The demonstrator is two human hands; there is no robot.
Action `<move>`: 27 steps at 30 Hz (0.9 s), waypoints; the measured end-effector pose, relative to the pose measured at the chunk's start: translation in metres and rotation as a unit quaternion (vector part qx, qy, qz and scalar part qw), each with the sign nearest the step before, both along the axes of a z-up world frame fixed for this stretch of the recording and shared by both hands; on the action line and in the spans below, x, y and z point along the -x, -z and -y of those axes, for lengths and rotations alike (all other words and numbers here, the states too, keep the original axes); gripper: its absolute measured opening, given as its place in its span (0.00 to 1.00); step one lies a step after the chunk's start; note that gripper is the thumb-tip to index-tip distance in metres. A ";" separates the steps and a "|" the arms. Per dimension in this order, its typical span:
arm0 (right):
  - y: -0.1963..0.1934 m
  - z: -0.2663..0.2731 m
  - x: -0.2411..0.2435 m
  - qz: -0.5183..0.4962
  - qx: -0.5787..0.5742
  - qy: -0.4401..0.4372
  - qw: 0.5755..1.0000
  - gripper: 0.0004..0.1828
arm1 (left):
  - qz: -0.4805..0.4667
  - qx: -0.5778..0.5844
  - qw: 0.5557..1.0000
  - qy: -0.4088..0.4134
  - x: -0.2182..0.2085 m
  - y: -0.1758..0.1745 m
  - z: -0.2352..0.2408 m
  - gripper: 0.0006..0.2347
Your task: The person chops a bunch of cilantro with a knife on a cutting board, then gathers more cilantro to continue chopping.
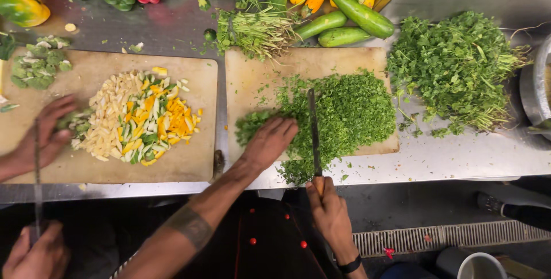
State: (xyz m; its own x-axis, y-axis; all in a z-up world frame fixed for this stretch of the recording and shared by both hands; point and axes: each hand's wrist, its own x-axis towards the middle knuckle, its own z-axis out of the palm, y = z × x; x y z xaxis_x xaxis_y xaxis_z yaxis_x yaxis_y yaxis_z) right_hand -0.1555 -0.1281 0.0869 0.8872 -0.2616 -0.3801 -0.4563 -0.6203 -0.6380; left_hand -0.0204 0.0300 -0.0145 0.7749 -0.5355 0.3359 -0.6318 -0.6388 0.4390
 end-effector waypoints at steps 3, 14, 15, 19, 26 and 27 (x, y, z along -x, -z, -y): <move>-0.002 0.002 -0.009 -0.042 0.050 -0.010 0.998 0.16 | 0.072 0.023 0.997 -0.009 0.015 -0.001 -0.002 0.09; 0.018 -0.008 -0.019 0.098 0.235 -0.136 0.957 0.15 | -0.063 -0.024 0.997 -0.048 0.021 -0.033 0.006 0.09; 0.020 -0.006 -0.022 0.095 0.236 -0.137 0.957 0.15 | -0.118 -0.060 0.990 -0.045 0.009 -0.031 0.011 0.07; 0.017 0.017 -0.020 0.123 0.290 -0.228 0.921 0.18 | -0.151 -0.065 0.986 -0.026 -0.022 -0.023 0.020 0.05; 0.092 -0.003 -0.002 0.129 0.297 -0.187 0.928 0.22 | -0.245 -0.210 0.947 0.009 -0.030 -0.010 0.033 0.07; 0.097 0.001 -0.003 0.128 0.297 -0.186 0.928 0.22 | -0.236 -0.187 0.953 0.013 -0.032 -0.009 0.034 0.07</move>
State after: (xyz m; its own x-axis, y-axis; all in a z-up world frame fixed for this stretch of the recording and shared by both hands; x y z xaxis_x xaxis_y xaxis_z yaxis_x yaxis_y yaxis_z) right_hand -0.1526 -0.1292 -0.0099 0.9994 -0.0149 -0.0317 -0.0207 -0.9812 -0.1918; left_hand 0.0118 -0.0037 -0.0053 0.7768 -0.5711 -0.2655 -0.4379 -0.7928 0.4239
